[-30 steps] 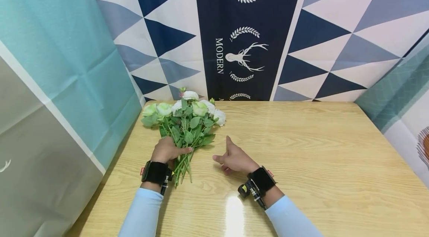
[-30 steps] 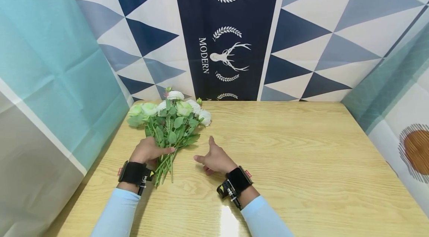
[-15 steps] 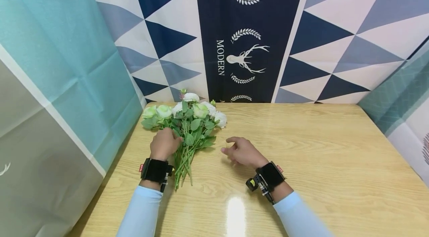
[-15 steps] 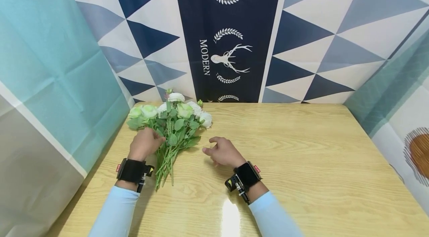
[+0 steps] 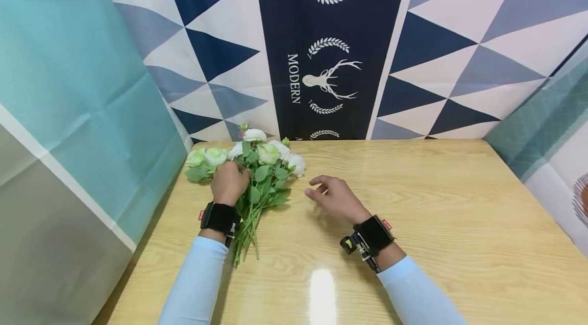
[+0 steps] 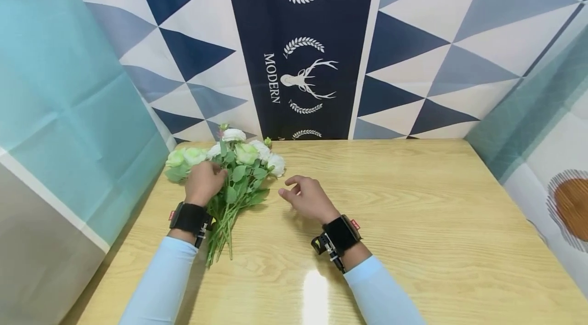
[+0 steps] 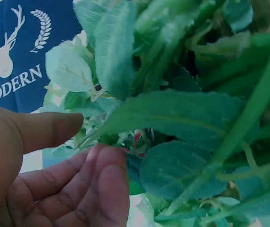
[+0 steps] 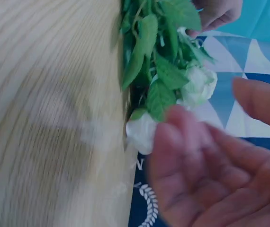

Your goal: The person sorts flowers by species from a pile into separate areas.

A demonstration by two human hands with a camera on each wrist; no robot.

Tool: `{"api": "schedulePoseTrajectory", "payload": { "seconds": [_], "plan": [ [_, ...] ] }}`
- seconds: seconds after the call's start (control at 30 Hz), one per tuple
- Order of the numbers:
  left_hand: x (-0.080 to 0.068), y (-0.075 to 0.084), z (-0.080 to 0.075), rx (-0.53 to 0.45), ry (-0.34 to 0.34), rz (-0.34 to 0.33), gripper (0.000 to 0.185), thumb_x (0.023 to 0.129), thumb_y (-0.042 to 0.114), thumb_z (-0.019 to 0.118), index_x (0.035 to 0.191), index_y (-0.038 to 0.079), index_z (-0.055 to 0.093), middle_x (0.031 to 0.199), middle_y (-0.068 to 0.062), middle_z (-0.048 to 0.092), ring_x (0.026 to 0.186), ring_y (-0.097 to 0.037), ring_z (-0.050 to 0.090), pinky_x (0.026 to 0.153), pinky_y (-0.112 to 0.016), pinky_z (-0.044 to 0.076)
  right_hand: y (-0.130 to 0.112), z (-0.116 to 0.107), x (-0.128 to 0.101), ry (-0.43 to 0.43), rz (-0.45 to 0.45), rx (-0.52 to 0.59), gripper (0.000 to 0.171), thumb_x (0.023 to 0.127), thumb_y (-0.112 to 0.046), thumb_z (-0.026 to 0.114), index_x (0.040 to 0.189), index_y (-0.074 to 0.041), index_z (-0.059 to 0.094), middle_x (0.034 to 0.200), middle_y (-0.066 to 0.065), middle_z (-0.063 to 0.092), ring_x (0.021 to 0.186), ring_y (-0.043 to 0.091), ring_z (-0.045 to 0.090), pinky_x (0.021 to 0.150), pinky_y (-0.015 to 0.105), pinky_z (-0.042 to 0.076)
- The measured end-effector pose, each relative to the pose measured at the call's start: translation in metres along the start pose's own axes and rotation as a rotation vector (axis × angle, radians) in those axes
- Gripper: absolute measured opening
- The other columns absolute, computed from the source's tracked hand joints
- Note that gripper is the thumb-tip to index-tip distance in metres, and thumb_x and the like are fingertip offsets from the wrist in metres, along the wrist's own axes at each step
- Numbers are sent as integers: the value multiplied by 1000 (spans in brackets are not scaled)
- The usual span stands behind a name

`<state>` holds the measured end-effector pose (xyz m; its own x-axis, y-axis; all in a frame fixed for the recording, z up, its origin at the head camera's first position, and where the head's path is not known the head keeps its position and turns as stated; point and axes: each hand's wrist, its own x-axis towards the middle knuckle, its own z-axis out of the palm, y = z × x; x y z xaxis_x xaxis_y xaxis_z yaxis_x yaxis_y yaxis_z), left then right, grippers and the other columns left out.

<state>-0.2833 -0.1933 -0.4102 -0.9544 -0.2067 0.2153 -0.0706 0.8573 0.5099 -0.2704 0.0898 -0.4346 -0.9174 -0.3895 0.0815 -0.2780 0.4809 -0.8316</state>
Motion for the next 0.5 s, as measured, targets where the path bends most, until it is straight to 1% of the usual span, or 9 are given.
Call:
{"api": "schedulePoseTrajectory", "payload": {
  "seconds": [0.03, 0.07, 0.1, 0.17, 0.23, 0.33, 0.5],
  "plan": [
    [1, -1, 0, 3, -3, -14, 36, 101, 25, 67, 69, 10, 63, 55, -2, 43, 46, -17, 37, 48, -33, 27, 0, 0, 1, 21, -25, -3, 44, 101, -32, 67, 130, 1, 65, 95, 13, 73, 78, 21, 68, 71, 36, 54],
    [1, -2, 0, 10, -8, -30, 37, 101, 26, 67, 68, 11, 63, 54, -2, 44, 46, -17, 38, 47, -33, 28, 0, 0, 2, 37, -48, 0, 42, 101, -31, 67, 129, 1, 66, 94, 13, 73, 77, 20, 67, 71, 36, 54],
    [2, -3, 0, 18, -11, -39, 42, 101, 26, 67, 63, 13, 56, 52, 0, 36, 45, -17, 34, 47, -32, 26, -1, -1, 2, 53, -70, 5, 40, 101, -30, 67, 127, 1, 67, 92, 13, 73, 77, 20, 67, 70, 36, 55],
    [3, -5, 0, 19, -22, -54, 51, 101, 26, 67, 57, 17, 42, 52, 3, 24, 44, -15, 26, 46, -31, 23, -3, -3, 2, 68, -91, 25, 37, 102, -28, 67, 125, 1, 68, 90, 12, 72, 76, 25, 68, 68, 35, 55],
    [4, -4, 0, 18, -34, -63, 53, 101, 25, 67, 56, 17, 40, 52, 3, 23, 44, -14, 25, 46, -31, 23, -5, -6, 2, 81, -106, 39, 35, 103, -28, 66, 125, -1, 68, 89, 9, 72, 78, 30, 69, 67, 35, 56],
    [6, 0, 2, 13, -53, -72, 53, 100, 24, 68, 55, 17, 41, 51, 3, 25, 44, -15, 28, 46, -32, 25, -5, -12, -1, 100, -112, 59, 32, 103, -28, 65, 124, -4, 69, 89, 4, 71, 80, 36, 68, 65, 34, 56],
    [9, 9, 9, 42, -66, -86, 55, 99, 23, 70, 54, 18, 40, 49, 3, 26, 43, -16, 32, 46, -33, 28, -6, -20, -8, 110, -105, 86, 31, 103, -28, 65, 125, -5, 69, 93, 5, 71, 81, 37, 68, 67, 34, 57]
  ]
}}
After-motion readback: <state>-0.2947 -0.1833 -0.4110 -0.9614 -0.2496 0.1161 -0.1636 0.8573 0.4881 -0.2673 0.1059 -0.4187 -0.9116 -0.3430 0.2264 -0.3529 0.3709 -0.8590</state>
